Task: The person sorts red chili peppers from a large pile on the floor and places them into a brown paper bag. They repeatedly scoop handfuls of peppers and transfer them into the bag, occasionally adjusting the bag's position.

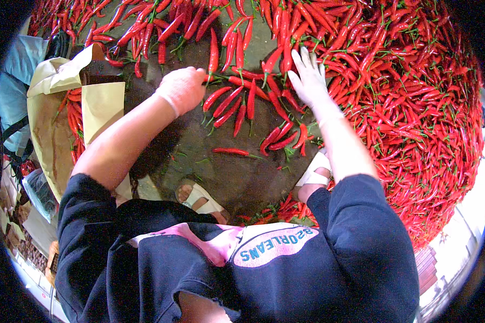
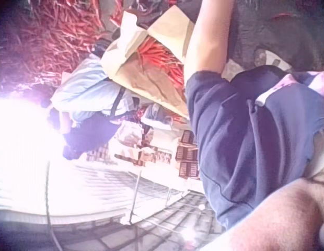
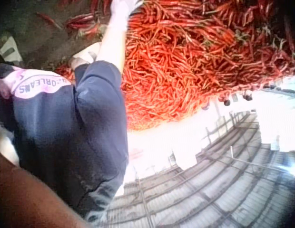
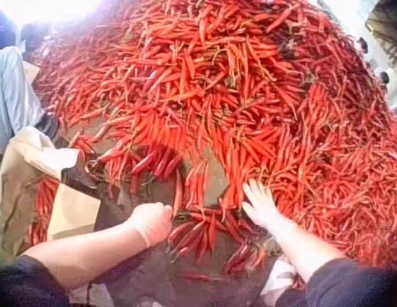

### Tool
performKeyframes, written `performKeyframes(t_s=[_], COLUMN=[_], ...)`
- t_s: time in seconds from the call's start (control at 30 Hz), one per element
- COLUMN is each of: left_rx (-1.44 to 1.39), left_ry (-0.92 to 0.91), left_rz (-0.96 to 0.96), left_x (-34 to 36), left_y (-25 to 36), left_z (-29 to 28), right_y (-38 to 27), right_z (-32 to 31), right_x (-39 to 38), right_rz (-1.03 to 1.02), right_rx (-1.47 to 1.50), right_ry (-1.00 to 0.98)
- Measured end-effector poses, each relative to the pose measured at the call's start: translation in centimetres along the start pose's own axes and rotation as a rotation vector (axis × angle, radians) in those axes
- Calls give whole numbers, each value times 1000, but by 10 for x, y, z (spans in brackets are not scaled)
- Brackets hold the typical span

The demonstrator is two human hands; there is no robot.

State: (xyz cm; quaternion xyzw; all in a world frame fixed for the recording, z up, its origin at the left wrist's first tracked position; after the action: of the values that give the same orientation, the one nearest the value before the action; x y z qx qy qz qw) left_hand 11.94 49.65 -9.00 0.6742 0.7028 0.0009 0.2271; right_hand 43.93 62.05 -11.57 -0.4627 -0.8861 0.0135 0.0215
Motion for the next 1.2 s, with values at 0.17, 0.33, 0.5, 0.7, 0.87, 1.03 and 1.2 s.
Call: performKeyframes(t_s=[0.17, 0.33, 0.5, 0.7, 0.87, 1.03, 1.2], left_rx=[-192, -302, -258, 25, 78, -394, -423], left_ry=[263, 314, 211, 663, 488, 498, 282], left_rz=[-150, -230, -256, 361, 512, -514, -591], left_x=[39, 75, 72, 32, -9, -32, -35], left_y=[19, 6, -14, -12, -24, 8, 6], left_z=[32, 42, 19, -8, 33, 35, 62], right_y=[-78, -140, -135, -146, -143, -159, -237], right_z=[-26, 14, 11, -4, -5, 31, 2], right_x=[-60, -57, -57, -75, -109, -125, -49], right_rz=[325, 641, 338, -677, -161, 1001, 1150], right_rx=[387, 353, 483, 320, 466, 765, 418], right_ry=[-233, -143, 216, 131, 119, -137, -221])
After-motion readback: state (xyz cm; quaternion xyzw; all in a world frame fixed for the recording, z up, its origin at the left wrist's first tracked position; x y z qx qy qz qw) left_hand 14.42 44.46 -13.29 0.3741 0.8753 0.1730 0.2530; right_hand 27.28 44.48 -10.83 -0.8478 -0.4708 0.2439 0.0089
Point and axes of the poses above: each hand's wrist, its own x-axis towards the middle knuckle, its own z-axis out of the palm, y = z × x, the point moved 1 cm from there along x, towards the middle knuckle, and after that the axes turned 14 degrees about y, right-handed, at the moved point
